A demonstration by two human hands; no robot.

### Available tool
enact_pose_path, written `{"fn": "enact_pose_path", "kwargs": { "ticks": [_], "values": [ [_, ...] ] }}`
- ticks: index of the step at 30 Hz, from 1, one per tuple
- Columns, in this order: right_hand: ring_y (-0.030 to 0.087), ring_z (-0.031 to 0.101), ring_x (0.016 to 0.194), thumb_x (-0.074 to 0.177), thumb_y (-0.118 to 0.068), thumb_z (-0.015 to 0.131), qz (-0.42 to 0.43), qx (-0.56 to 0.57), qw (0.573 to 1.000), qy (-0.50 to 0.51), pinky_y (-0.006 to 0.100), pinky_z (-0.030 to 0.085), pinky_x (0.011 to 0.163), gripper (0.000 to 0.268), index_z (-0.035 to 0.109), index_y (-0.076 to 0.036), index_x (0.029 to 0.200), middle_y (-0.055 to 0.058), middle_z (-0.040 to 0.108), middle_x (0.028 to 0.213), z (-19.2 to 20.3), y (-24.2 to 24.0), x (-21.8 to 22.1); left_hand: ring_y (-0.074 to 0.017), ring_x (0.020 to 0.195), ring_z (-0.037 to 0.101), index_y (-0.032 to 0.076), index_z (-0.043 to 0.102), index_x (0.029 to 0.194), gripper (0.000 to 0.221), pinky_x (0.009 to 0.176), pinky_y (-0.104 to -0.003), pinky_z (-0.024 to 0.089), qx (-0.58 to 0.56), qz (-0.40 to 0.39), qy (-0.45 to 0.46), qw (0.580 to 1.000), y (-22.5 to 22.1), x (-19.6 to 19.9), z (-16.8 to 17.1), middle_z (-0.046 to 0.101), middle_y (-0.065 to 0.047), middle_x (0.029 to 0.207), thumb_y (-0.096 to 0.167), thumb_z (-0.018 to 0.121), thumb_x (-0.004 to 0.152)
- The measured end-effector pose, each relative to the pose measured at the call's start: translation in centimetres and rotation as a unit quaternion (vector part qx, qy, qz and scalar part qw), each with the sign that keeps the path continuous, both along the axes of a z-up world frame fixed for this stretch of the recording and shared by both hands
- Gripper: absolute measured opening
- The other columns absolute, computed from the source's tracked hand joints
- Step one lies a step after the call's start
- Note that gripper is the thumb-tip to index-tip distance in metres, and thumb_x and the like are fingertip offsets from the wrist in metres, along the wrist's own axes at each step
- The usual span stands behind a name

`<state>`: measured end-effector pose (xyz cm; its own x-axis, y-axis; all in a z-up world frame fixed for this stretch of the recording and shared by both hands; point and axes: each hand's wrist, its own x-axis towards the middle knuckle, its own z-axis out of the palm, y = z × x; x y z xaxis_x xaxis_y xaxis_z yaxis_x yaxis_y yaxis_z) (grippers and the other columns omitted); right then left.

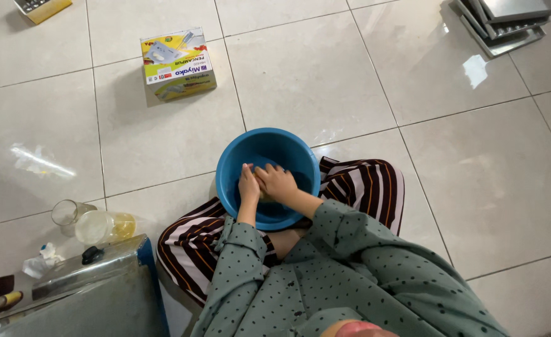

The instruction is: The person kneads a ball of yellow dough by hand in a blue basin while sitting on the floor.

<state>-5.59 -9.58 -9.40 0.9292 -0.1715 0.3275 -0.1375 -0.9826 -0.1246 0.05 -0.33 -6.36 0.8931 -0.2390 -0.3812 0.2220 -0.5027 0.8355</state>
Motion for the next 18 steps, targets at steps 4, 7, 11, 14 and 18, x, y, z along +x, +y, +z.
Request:
{"fn": "enact_pose_path", "kwargs": {
  "ticks": [4, 7, 11, 14, 18],
  "values": [
    [0.028, 0.065, 0.087, 0.094, -0.050, 0.035, -0.038, 0.047, 0.998, 0.028, 0.044, 0.055, 0.061, 0.033, 0.058, -0.026, 0.097, 0.004, 0.059, 0.086, -0.9, -1.9, 3.3, -0.0379, 0.124, 0.045, 0.015, 0.052, 0.127, 0.060, 0.105, -0.048, 0.033, -0.007, 0.013, -0.032, 0.999, 0.1, 0.1, 0.4, 0.052, -0.020, 0.129, 0.053, 0.012, 0.101],
    [0.027, 0.065, 0.089, 0.095, -0.049, 0.033, -0.064, 0.108, 0.990, 0.058, 0.043, 0.055, 0.066, 0.036, 0.059, -0.024, 0.097, 0.004, 0.062, 0.087, -2.4, -2.4, 4.9, -0.0404, 0.124, 0.043, 0.013, 0.050, 0.130, 0.061, 0.106, -0.049, 0.031, -0.014, 0.026, -0.049, 0.998, 0.5, 0.1, 0.9, 0.050, -0.023, 0.130, 0.052, 0.013, 0.102],
    [0.025, 0.067, 0.084, 0.094, -0.039, 0.040, -0.026, 0.077, 0.997, 0.003, 0.038, 0.056, 0.062, 0.027, 0.060, -0.023, 0.102, 0.002, 0.064, 0.089, -2.6, -1.4, 3.6, -0.0406, 0.123, 0.043, 0.013, 0.052, 0.128, 0.061, 0.106, -0.048, 0.031, -0.020, 0.024, -0.066, 0.997, 0.4, 0.1, 0.6, 0.051, -0.024, 0.129, 0.050, 0.012, 0.102],
    [0.024, 0.064, 0.095, 0.091, -0.038, 0.044, 0.023, 0.056, 0.998, -0.013, 0.035, 0.057, 0.066, 0.026, 0.056, -0.023, 0.109, 0.000, 0.061, 0.099, 0.2, 0.0, 0.2, -0.0419, 0.122, 0.043, 0.012, 0.054, 0.125, 0.060, 0.107, -0.048, 0.030, -0.023, 0.011, -0.064, 0.998, 0.3, -0.1, 1.8, 0.050, -0.024, 0.129, 0.047, 0.011, 0.103],
    [0.023, 0.059, 0.104, 0.090, -0.036, 0.045, 0.033, -0.006, 0.999, -0.035, 0.035, 0.056, 0.072, 0.028, 0.055, -0.022, 0.113, 0.001, 0.058, 0.106, -0.4, 0.8, -0.8, -0.0401, 0.122, 0.044, 0.015, 0.057, 0.123, 0.064, 0.106, -0.047, 0.031, -0.026, 0.009, -0.068, 0.997, 0.1, 0.2, 0.4, 0.052, -0.022, 0.127, 0.051, 0.009, 0.102]
  ]
}}
